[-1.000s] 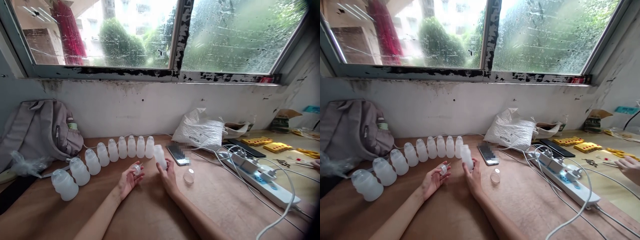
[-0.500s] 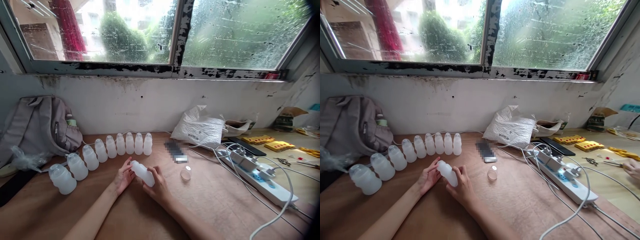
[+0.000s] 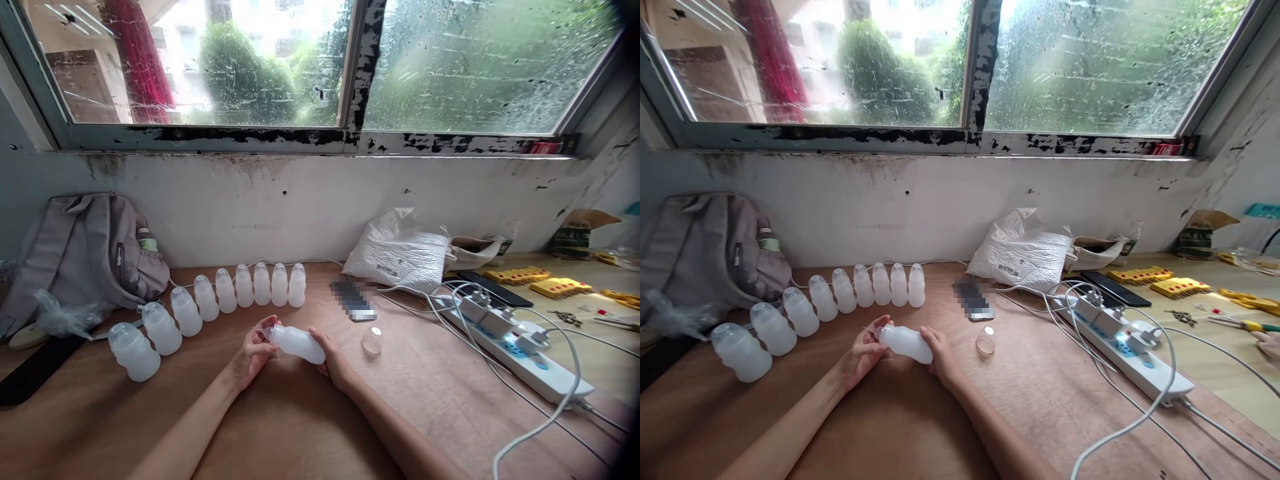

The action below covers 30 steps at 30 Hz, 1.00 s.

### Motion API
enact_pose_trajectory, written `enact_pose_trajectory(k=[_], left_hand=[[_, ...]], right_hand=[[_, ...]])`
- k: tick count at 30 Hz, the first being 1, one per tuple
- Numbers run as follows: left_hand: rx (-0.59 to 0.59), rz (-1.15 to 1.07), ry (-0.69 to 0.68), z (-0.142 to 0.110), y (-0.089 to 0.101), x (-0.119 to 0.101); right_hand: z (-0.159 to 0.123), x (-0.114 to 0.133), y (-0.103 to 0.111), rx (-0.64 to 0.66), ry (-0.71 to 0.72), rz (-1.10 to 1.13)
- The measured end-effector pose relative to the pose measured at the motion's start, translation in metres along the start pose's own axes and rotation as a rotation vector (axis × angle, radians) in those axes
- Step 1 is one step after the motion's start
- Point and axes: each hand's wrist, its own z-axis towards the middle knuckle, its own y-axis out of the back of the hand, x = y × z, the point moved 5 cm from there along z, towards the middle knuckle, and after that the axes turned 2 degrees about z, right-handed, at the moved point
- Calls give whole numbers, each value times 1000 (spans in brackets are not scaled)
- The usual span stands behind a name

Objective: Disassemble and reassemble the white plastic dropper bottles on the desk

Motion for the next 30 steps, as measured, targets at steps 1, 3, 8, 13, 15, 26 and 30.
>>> enact_pose_trajectory(k=[1,3,8,13,15,26,30], left_hand=[[17,-23,12,-1,-3,0],[28,-61,57,-1,-6,1],[-112,61,68,3,3,4],[-115,24,3,9,13,0],[-90,-21,-20,11,15,-3],[-282,94,-86,14,24,-3],[-240,93,-96,12,17,-6]], right_hand=[[1,-1,0,8,-21,21],[1,-1,0,-6,4,8],[0,-2,-3,-32,39,-54],[0,-3,-1,-37,23,-47],[1,-4,0,-53,26,-31],[3,-8,0,-49,28,-31],[1,-7,0,-76,82,-90]])
